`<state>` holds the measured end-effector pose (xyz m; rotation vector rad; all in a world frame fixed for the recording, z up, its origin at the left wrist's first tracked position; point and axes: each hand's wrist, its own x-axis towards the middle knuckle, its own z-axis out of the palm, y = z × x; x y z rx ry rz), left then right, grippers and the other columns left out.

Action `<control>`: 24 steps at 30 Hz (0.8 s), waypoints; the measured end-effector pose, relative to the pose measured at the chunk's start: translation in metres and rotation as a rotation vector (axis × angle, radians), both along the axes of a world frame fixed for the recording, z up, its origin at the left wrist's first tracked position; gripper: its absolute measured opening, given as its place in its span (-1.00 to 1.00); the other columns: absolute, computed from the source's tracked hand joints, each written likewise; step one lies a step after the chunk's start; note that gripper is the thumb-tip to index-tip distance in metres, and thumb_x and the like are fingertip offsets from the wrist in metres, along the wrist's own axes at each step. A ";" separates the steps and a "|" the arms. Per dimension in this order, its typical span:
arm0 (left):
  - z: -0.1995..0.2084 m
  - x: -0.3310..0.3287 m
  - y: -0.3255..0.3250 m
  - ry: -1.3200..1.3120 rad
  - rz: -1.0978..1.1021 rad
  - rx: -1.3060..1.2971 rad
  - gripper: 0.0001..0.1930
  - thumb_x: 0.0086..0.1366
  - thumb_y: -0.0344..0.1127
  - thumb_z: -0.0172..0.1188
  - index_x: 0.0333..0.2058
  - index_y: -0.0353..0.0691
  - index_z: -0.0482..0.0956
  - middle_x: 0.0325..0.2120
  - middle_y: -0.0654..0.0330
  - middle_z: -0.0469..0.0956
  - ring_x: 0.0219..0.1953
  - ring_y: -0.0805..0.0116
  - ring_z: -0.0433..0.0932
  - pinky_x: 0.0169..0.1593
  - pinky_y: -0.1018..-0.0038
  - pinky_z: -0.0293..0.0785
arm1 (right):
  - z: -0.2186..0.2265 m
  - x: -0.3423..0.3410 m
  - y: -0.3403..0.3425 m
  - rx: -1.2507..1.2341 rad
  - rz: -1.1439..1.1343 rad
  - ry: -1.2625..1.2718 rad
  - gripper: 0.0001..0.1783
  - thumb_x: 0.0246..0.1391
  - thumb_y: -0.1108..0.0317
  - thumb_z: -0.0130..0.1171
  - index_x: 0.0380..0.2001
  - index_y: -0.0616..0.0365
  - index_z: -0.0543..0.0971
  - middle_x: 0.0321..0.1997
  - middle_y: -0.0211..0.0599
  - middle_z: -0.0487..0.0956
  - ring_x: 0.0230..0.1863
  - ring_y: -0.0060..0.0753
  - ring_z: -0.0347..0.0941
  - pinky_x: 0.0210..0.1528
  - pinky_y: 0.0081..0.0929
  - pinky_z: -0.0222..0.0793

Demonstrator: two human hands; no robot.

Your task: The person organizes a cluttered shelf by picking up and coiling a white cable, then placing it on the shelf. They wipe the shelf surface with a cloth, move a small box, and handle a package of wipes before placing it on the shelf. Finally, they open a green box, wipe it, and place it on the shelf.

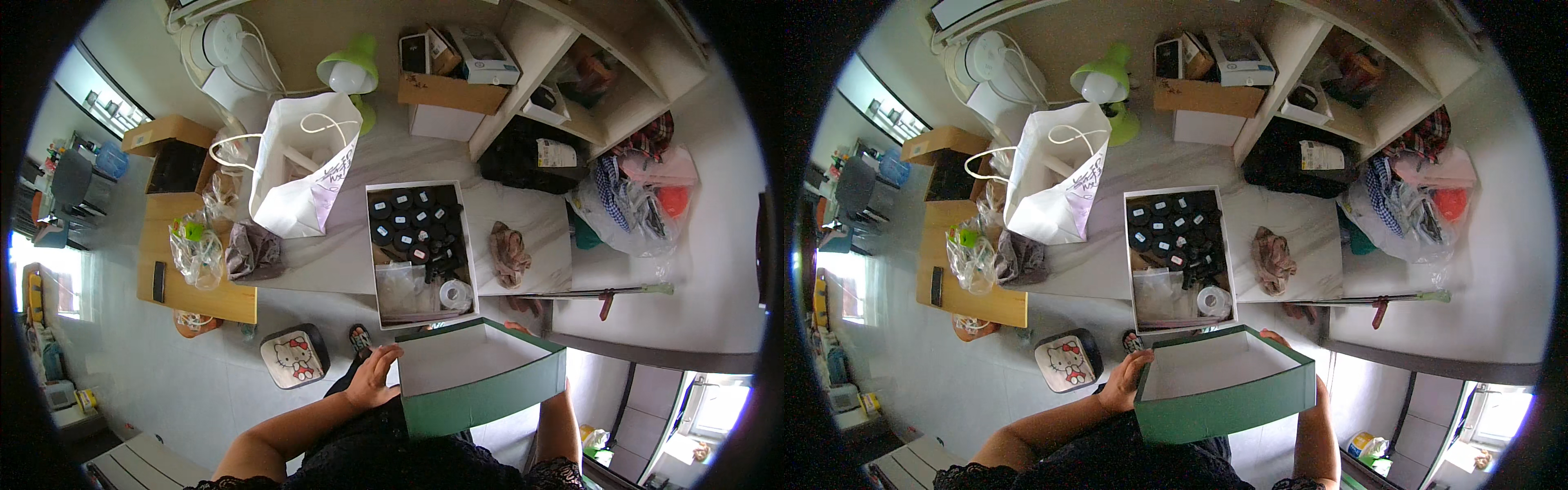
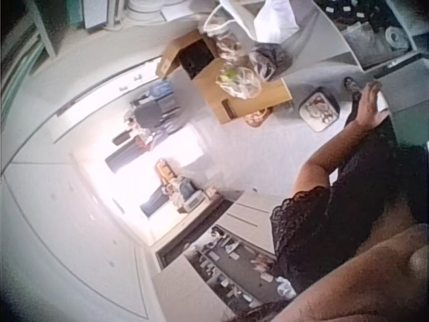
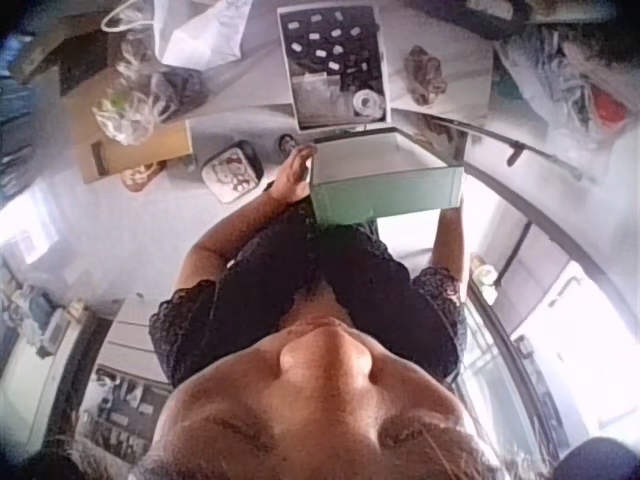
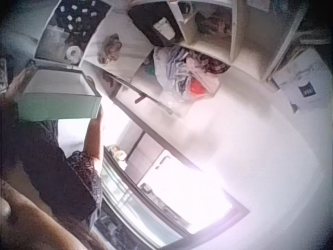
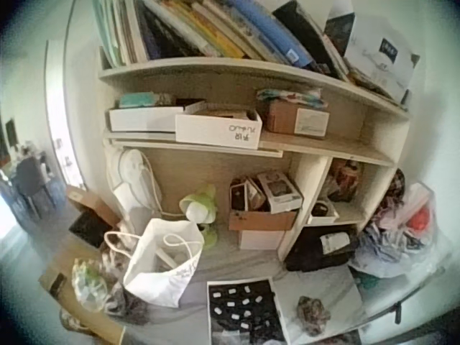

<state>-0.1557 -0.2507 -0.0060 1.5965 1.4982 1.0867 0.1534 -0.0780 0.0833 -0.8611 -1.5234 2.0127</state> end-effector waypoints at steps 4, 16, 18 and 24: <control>-0.003 -0.005 0.007 0.011 -0.007 -0.060 -0.28 -0.07 -0.16 0.38 0.03 -0.29 0.24 -0.04 -0.05 0.32 0.02 -0.06 0.35 0.02 0.23 0.36 | 0.000 -0.015 0.028 -0.010 0.033 -0.062 -0.21 -0.16 -0.03 0.33 0.06 0.26 0.38 0.06 -0.21 0.41 0.10 -0.27 0.29 0.11 -0.36 0.20; -0.019 -0.061 0.136 -0.681 0.510 -0.456 -0.34 0.22 0.03 0.13 0.16 -0.29 0.26 -0.12 0.07 0.47 -0.04 0.29 0.42 0.02 0.43 0.30 | -0.106 -0.146 0.167 -0.129 -0.282 -0.647 -0.02 -0.20 -0.34 0.22 0.04 0.35 0.38 0.02 -0.10 0.45 0.02 -0.23 0.35 0.07 -0.34 0.23; -0.011 -0.066 0.149 -0.647 0.578 -0.480 -0.34 0.23 0.09 0.09 0.14 -0.29 0.31 -0.11 0.05 0.48 -0.03 0.29 0.42 0.03 0.45 0.29 | -0.115 -0.158 0.174 -0.130 -0.328 -0.690 -0.01 -0.17 -0.35 0.18 0.03 0.42 0.39 0.02 -0.01 0.46 0.02 -0.17 0.38 0.07 -0.32 0.25; -0.003 -0.066 0.152 -0.620 0.663 -0.534 -0.38 0.24 0.12 0.05 0.05 -0.32 0.39 -0.13 -0.01 0.51 -0.07 0.23 0.46 0.00 0.43 0.30 | -0.115 -0.161 0.168 -0.126 -0.296 -0.910 0.09 -0.18 -0.43 0.10 0.09 0.44 0.32 0.13 0.10 0.36 0.17 -0.04 0.26 0.16 -0.25 0.16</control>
